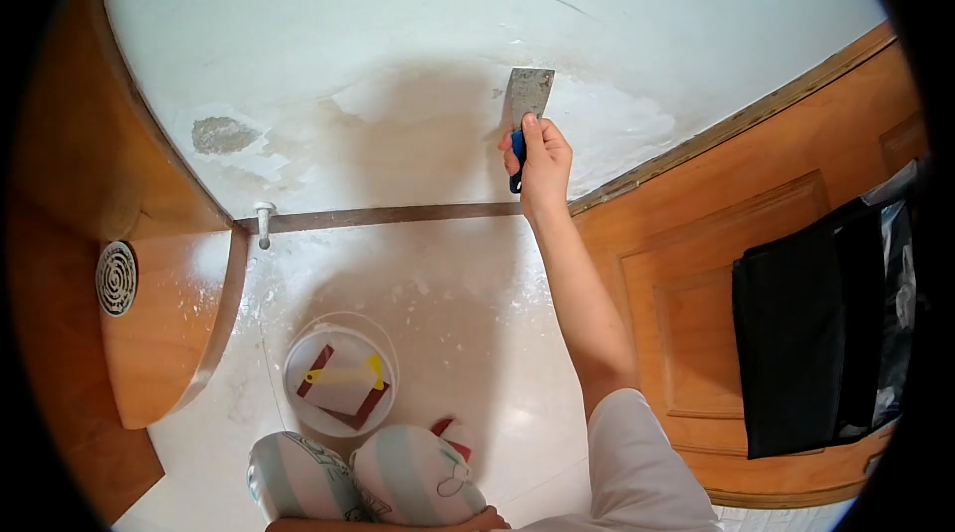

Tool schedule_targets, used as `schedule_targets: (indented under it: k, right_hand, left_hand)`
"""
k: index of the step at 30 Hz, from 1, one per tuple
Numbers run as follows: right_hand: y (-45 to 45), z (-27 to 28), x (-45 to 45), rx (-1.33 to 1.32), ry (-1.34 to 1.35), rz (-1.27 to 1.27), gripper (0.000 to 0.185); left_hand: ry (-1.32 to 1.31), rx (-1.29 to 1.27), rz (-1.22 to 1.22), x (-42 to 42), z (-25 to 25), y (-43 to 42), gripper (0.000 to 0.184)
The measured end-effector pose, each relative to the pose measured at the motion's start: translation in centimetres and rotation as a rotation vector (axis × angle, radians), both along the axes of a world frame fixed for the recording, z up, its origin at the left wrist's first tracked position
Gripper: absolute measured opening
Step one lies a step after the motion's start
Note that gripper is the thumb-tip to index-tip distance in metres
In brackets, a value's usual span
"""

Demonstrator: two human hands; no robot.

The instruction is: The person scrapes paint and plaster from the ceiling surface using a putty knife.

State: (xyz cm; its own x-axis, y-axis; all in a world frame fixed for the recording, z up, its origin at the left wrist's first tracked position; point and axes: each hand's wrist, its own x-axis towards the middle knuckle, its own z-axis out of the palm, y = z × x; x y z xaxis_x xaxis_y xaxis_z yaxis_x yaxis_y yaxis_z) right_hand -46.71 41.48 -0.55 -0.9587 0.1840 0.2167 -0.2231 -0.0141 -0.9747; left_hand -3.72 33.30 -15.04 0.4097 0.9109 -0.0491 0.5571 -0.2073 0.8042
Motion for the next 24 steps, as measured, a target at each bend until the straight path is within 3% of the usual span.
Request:
schedule_targets:
  k: [4, 8, 16, 19, 20, 23, 24]
  right_hand:
    - [0.2, -0.3, -0.2, -0.007, 0.066, -0.013, 0.027]
    - [2.3, 1.8, -0.7, 0.367, 0.130, -0.150, 0.026]
    - [3.7, 11.3, -0.4, 1.191, 0.248, -0.032, 0.028]
    - [3.6, 14.5, 0.2, 1.583, 0.219, -0.149, 0.028]
    - [3.3, 15.0, 0.2, 1.679, 0.171, -0.147, 0.025]
    - [0.8, 13.3, -0.4, 1.845, 0.493, -0.112, 0.025]
    - [-1.2, 12.9, -0.2, 1.953, 0.459, -0.068, 0.023]
  left_hand:
    - [-0.003, -0.008, -0.002, -0.2, 0.0, 0.3, 0.030]
    - [-0.001, -0.015, -0.001, -0.4, 0.1, 0.7, 0.030]
    - [0.038, -0.017, -0.013, -0.8, 0.0, 1.3, 0.030]
    - [0.051, -0.018, -0.003, -0.7, 0.1, 1.1, 0.030]
    - [0.052, -0.016, 0.002, -0.7, 0.1, 1.0, 0.030]
    - [0.054, -0.009, 0.018, -0.8, 0.3, 1.1, 0.031]
    - [0.055, -0.006, 0.013, -0.8, 0.3, 0.9, 0.031]
